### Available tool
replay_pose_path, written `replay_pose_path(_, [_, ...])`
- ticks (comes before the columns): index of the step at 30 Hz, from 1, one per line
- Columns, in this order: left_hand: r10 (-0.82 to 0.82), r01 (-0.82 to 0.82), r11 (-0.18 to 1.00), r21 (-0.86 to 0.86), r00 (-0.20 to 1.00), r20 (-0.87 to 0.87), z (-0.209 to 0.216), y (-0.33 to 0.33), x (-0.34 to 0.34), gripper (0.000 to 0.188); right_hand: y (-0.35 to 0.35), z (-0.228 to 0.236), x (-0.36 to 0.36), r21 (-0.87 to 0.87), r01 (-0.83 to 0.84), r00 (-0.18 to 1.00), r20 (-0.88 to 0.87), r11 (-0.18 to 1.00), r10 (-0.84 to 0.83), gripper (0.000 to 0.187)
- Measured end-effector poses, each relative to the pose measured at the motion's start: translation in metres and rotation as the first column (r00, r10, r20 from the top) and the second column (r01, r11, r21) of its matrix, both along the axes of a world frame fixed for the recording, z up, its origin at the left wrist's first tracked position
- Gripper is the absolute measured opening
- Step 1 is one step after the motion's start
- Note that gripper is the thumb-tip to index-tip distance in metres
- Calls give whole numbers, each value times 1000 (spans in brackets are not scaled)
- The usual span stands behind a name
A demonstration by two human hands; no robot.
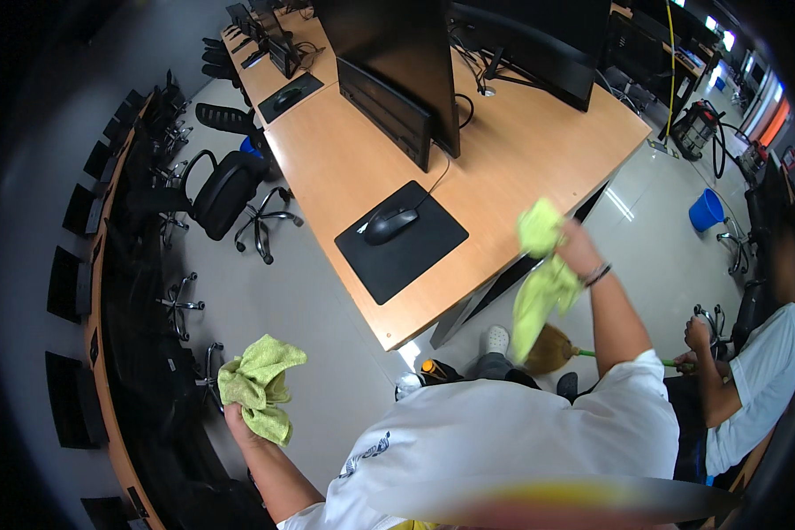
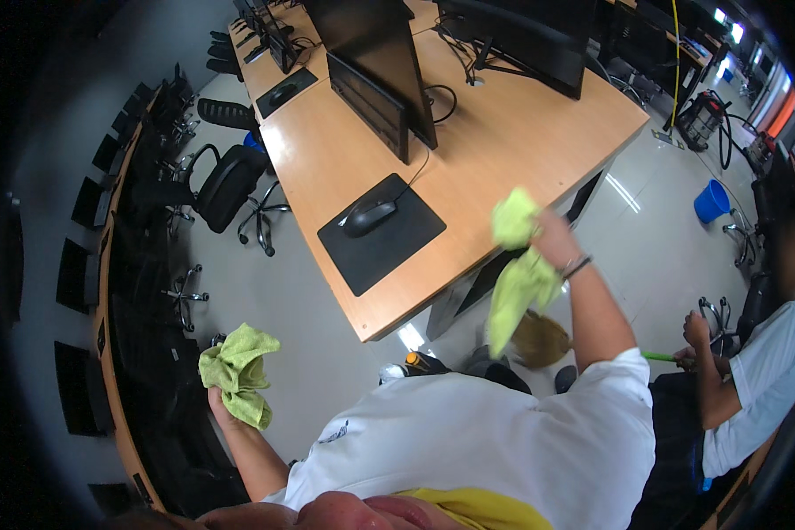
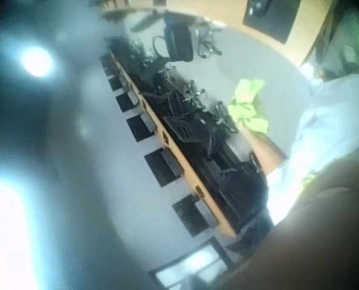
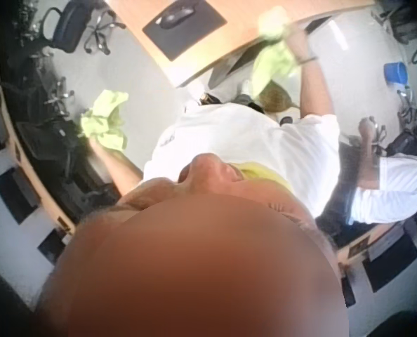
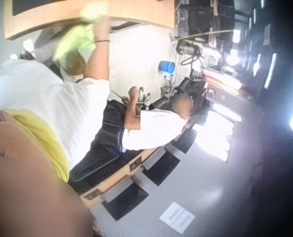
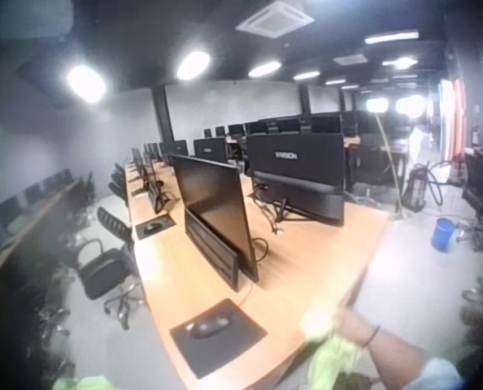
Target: The person wipes a computer monitor, keyboard, mouse, and mousepad with a yellow cloth, then uses a small orange scraper on the floor. A coworker sweeps nearby. The person briefly handles a smartphone and a gold-colored device at the end.
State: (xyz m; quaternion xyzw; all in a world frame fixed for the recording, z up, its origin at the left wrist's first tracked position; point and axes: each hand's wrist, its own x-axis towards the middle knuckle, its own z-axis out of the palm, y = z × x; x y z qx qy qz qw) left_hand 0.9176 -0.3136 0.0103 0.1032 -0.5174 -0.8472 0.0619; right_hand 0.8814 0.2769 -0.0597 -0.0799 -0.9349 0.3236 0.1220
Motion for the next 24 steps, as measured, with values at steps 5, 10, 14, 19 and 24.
replay_pose_path(5, [-32, 31, 999, -34, 999, -29, -1, -10, 9, 43, 41, -16, -69, -64, 260, 963, 87, 963, -255, 41])
replay_pose_path(10, [-27, 27, 995, -98, 1000, 0, -10, -26, 23, 44, -78, -69, -53, 372, 252, 967, -61, 893, -247, 43])
replay_pose_path(14, [-12, 12, 995, -95, 1000, 5, -17, -28, 24, 45, -229, -69, 0, 394, -225, 936, -165, 891, 310, 49])
replay_pose_path(19, [46, -48, 998, -37, 997, -57, -8, -12, 21, 42, -313, -25, 5, -139, -877, 452, 86, 460, 888, 35])
replay_pose_path(24, [176, -172, 983, 56, 981, -81, -27, -19, 24, 43, -269, -5, -36, 26, -809, 571, -196, 587, 797, 42])
